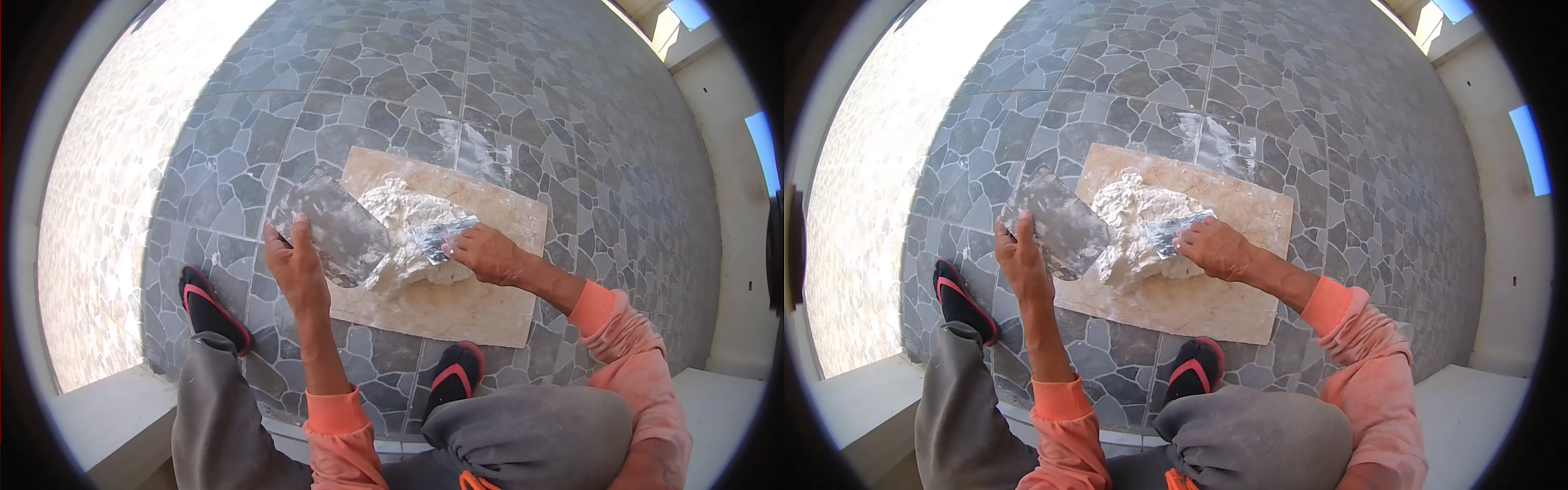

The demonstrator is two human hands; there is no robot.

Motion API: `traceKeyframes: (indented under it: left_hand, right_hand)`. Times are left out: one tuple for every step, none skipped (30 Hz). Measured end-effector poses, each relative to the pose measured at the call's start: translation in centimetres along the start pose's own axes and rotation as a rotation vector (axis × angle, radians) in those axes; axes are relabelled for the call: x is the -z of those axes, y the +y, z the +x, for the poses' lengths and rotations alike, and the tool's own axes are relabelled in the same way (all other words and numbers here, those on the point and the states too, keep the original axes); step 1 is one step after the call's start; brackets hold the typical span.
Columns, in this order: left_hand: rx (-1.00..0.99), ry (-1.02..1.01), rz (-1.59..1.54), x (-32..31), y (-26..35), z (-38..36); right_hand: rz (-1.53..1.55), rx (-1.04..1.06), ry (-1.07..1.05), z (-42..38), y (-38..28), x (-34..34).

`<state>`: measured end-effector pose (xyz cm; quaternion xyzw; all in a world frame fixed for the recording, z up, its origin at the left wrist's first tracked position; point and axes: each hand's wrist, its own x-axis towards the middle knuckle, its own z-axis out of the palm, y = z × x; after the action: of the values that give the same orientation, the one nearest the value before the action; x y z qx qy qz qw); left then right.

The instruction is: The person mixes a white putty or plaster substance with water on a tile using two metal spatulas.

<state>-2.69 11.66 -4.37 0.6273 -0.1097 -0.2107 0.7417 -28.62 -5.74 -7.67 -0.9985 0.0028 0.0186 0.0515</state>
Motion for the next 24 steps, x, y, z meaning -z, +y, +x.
traceKeyframes:
  left_hand:
    - [-0.013, -0.002, -0.003, 0.2, 0.0, 0.1]
    - [-0.025, -0.001, -0.002, 0.6, 0.1, 0.1]
    - [-0.040, 0.023, 0.000, 1.0, 0.2, 0.3]
    - [-0.053, 0.047, 0.003, 1.3, 0.2, 0.6]
    - [-0.067, 0.068, 0.004, 1.6, 0.3, 0.8]
    - [-0.058, 0.062, -0.004, 2.0, 0.4, 0.9]
    - [-0.050, 0.052, -0.015, 2.3, 0.4, 0.9]
    - [-0.042, 0.042, -0.027, 2.4, 0.5, 0.9]
    - [-0.046, 0.051, -0.038, 2.2, 0.7, 0.8]
    - [-0.051, 0.060, -0.050, 1.8, 1.0, 0.6]
    - [-0.058, 0.072, -0.057, 1.5, 1.3, 0.4]
    - [-0.054, 0.073, -0.050, 1.5, 1.4, 0.3]
    - [-0.051, 0.072, -0.042, 1.6, 1.6, 0.2]
    - [-0.049, 0.070, -0.035, 1.7, 1.7, 0.1]
    - [-0.042, 0.069, -0.043, 1.8, 1.8, 0.0]
    - [-0.037, 0.067, -0.053, 2.0, 1.9, -0.1]
    - [-0.033, 0.065, -0.064, 2.1, 2.0, -0.1]
    - [-0.034, 0.072, -0.067, 2.2, 2.1, -0.2]
    - [-0.033, 0.081, -0.073, 2.2, 2.3, -0.2]
    - [-0.031, 0.092, -0.084, 2.2, 2.5, -0.1]
    - [-0.032, 0.097, -0.101, 2.2, 2.8, 0.1]
    - [-0.029, 0.103, -0.116, 2.3, 3.1, 0.2]
    - [-0.022, 0.105, -0.128, 2.5, 3.4, 0.2]
    - [-0.043, 0.092, -0.122, 2.8, 3.7, 0.6]
  right_hand:
    - [0.015, -0.033, -0.052, 0.1, -0.2, 1.1]
    - [0.034, -0.063, -0.102, 0.3, -0.4, 2.8]
    - [0.053, -0.088, -0.154, 0.6, -0.4, 4.2]
    - [0.060, -0.102, -0.070, 1.1, 0.4, 5.1]
    - [0.123, -0.151, 0.001, 2.1, 1.5, 6.2]
    - [0.273, -0.218, 0.117, 3.1, 3.0, 6.6]
    - [0.330, -0.371, 0.045, 4.7, 4.2, 8.1]
    - [0.366, -0.427, 0.063, 6.2, 6.2, 7.9]
    - [0.334, -0.471, 0.045, 7.7, 8.4, 7.5]
    - [0.293, -0.420, 0.142, 9.0, 11.3, 5.3]
    - [0.370, -0.429, 0.086, 10.6, 14.3, 3.6]
    - [0.449, -0.440, 0.029, 11.9, 16.6, 2.2]
    - [0.486, -0.459, -0.005, 12.9, 17.6, 1.4]
    - [0.522, -0.478, -0.037, 14.2, 18.1, 0.9]
    - [0.560, -0.496, -0.068, 15.4, 18.3, 0.0]
    - [0.497, -0.449, -0.046, 16.6, 18.2, -1.7]
    - [0.432, -0.400, -0.023, 18.2, 18.0, -3.2]
    - [0.474, -0.369, -0.112, 19.4, 16.4, -3.5]
    - [0.512, -0.338, -0.205, 20.5, 14.7, -3.6]
    - [0.533, -0.261, -0.296, 22.0, 14.3, -5.0]
    - [0.549, -0.179, -0.387, 23.1, 13.4, -4.7]
    - [0.561, -0.143, -0.407, 23.4, 13.0, -4.1]
    - [0.577, -0.111, -0.428, 23.2, 12.5, -3.7]
    - [0.588, -0.080, -0.452, 23.0, 11.6, -2.2]
